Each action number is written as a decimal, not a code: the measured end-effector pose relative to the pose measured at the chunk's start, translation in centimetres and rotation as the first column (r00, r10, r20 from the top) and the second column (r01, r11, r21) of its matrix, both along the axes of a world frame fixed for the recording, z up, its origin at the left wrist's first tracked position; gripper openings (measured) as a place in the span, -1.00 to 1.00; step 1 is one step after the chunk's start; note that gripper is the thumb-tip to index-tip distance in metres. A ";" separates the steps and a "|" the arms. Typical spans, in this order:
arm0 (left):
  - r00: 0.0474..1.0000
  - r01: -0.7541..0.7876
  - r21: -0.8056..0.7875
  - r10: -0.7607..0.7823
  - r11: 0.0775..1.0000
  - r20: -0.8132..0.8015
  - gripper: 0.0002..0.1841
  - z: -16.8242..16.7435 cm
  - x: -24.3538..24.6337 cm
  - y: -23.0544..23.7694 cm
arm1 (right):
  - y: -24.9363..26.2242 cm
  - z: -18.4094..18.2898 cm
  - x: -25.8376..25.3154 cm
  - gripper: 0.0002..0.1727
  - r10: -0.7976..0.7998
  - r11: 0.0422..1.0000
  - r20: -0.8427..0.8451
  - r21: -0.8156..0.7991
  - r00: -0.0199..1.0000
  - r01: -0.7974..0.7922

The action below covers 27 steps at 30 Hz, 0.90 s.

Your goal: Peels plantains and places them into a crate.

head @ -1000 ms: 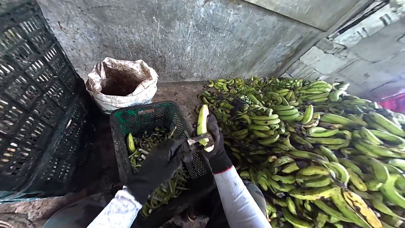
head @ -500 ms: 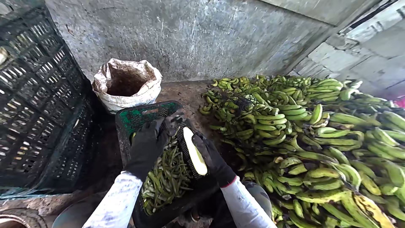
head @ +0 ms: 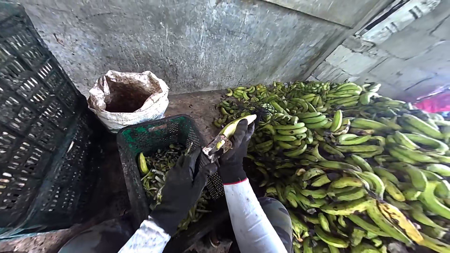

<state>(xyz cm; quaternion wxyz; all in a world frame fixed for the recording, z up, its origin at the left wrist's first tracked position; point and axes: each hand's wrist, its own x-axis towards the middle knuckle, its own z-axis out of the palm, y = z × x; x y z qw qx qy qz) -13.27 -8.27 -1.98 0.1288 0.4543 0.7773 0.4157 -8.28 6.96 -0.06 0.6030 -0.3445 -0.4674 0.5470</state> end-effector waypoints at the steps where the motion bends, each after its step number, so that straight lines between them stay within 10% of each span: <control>1: 1.000 0.001 -0.006 -0.001 1.000 -0.016 -0.21 0.1 -0.3 0.0 | -0.1 0.0 0.0 -0.30 0.003 1.000 0.009 0.002 1.000 -0.003; 4: 1.000 0.014 -0.027 -0.014 1.000 -0.022 -0.30 -0.2 -2.1 0.1 | 0.0 -1.2 0.7 -0.40 0.299 0.954 -0.013 -0.009 0.954 -0.300; 7: 1.000 -0.018 -0.032 0.017 0.999 -0.020 -0.40 -1.0 -4.9 0.5 | -0.1 -2.7 2.1 -0.66 0.748 0.653 -0.104 -0.068 0.656 -0.755; 11: 0.995 -0.091 -0.045 0.093 0.995 0.034 -0.53 -1.2 -7.3 0.6 | -1.3 -1.7 3.9 -0.50 0.923 0.381 0.145 -0.208 0.357 -0.901; 27: 0.916 -0.038 0.192 0.111 0.981 -0.385 -0.30 -3.0 -2.4 0.8 | 1.5 -1.8 1.9 -0.51 0.403 0.738 -0.562 -0.268 0.723 -0.619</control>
